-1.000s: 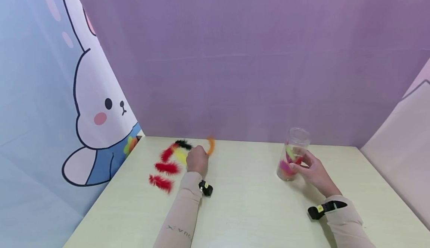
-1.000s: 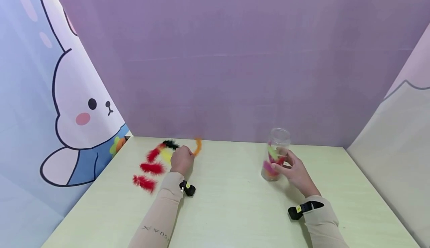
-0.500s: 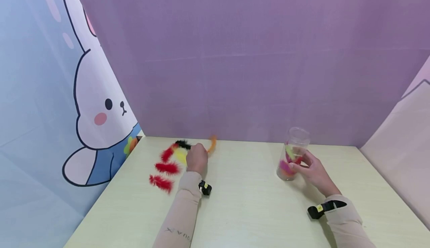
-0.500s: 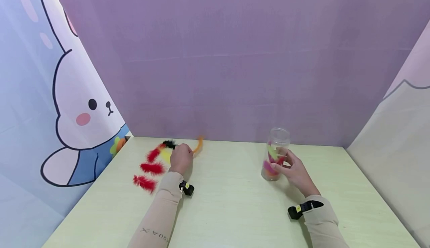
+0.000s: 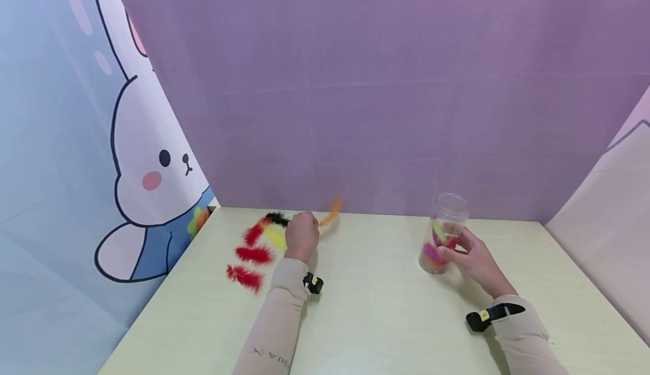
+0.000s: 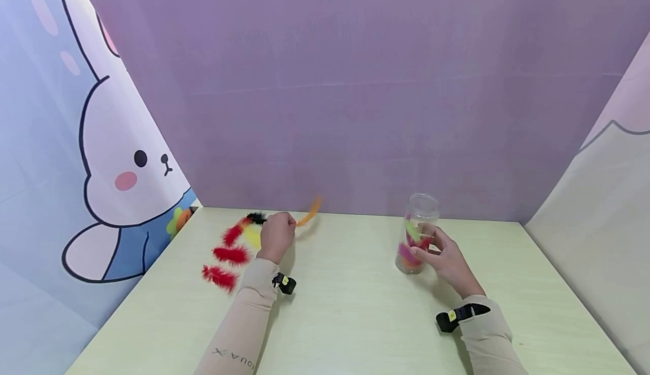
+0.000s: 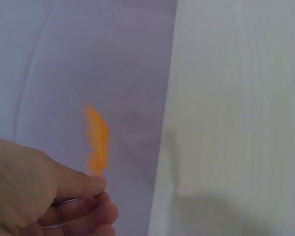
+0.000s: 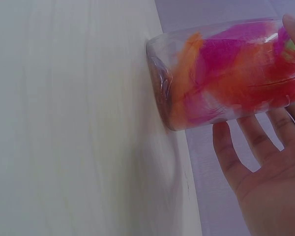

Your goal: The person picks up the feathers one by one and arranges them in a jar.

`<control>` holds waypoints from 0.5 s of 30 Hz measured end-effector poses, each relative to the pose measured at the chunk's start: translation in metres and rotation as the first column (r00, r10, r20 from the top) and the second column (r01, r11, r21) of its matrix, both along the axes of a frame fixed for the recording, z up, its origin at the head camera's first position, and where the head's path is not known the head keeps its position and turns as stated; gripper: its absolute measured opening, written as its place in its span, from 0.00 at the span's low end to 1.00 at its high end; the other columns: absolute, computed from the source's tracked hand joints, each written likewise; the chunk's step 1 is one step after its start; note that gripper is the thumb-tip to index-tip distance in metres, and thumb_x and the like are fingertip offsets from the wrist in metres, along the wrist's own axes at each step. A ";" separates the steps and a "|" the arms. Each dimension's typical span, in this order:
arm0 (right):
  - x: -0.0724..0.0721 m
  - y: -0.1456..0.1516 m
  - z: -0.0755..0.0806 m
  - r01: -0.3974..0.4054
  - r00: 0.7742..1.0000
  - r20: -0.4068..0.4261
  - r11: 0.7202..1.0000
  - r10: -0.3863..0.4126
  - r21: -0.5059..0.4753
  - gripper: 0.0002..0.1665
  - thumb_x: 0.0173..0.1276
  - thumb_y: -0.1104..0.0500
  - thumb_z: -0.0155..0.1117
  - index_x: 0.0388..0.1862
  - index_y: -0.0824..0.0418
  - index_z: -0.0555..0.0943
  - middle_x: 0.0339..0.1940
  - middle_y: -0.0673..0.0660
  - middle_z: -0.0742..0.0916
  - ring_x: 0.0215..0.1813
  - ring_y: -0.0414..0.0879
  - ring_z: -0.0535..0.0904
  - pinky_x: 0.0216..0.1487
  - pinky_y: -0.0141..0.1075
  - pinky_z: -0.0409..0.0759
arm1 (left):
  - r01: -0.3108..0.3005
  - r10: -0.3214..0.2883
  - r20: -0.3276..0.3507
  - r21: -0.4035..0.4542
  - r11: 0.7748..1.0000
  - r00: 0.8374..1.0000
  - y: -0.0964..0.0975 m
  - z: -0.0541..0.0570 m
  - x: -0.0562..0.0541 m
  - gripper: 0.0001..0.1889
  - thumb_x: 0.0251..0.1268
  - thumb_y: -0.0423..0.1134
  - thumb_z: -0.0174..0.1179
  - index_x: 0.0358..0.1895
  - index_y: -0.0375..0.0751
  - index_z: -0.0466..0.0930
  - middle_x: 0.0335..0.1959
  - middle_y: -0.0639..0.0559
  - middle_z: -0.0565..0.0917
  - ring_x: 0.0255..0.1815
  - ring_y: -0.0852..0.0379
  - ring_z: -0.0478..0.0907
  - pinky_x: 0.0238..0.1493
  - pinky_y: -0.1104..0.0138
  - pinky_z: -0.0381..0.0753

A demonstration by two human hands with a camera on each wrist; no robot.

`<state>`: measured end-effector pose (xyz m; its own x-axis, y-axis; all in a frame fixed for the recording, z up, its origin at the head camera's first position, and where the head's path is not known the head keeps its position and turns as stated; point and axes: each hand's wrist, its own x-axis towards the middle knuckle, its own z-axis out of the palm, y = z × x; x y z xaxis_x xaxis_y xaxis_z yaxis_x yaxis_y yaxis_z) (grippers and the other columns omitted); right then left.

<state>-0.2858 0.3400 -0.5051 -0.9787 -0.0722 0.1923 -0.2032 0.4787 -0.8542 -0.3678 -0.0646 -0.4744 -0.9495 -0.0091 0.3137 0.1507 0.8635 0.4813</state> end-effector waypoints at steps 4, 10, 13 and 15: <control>0.000 0.000 0.000 -0.002 1.000 0.002 1.000 0.002 0.003 0.39 0.73 0.45 0.67 0.77 0.53 0.65 0.69 0.60 0.78 0.60 0.32 0.75 0.55 0.27 0.76 | 0.021 -0.022 -0.020 -0.016 1.000 1.000 0.002 0.005 0.002 0.09 0.71 0.28 0.59 0.40 0.39 0.90 0.42 0.44 0.90 0.33 0.50 0.87 0.28 0.61 0.83; -0.001 0.000 0.000 0.003 1.000 0.005 1.000 -0.003 0.005 0.39 0.73 0.45 0.67 0.77 0.54 0.64 0.70 0.62 0.77 0.61 0.33 0.75 0.55 0.26 0.75 | 0.040 -0.041 -0.052 -0.010 0.999 0.998 0.008 0.012 0.006 0.09 0.72 0.29 0.59 0.46 0.41 0.89 0.44 0.44 0.90 0.32 0.50 0.88 0.27 0.61 0.85; -0.001 0.001 -0.001 0.006 1.000 0.007 1.000 -0.006 0.010 0.39 0.73 0.45 0.67 0.77 0.55 0.64 0.71 0.63 0.77 0.62 0.36 0.75 0.55 0.26 0.75 | 0.045 -0.046 -0.066 -0.014 0.999 0.997 0.010 0.016 0.008 0.08 0.72 0.31 0.60 0.46 0.42 0.89 0.44 0.46 0.90 0.31 0.51 0.87 0.28 0.61 0.85; -0.001 0.001 -0.001 0.006 1.000 0.010 1.000 -0.006 0.012 0.40 0.73 0.45 0.67 0.77 0.55 0.64 0.71 0.63 0.77 0.62 0.38 0.75 0.55 0.27 0.75 | 0.045 -0.047 -0.076 -0.023 0.999 0.996 0.012 0.019 0.009 0.07 0.72 0.32 0.61 0.45 0.42 0.88 0.43 0.46 0.90 0.30 0.52 0.86 0.27 0.61 0.84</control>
<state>-0.2867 0.3407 -0.5058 -0.9810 -0.0686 0.1817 -0.1918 0.4902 -0.8502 -0.3587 -0.0527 -0.4558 -0.9219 0.0413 0.3851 0.2261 0.8646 0.4487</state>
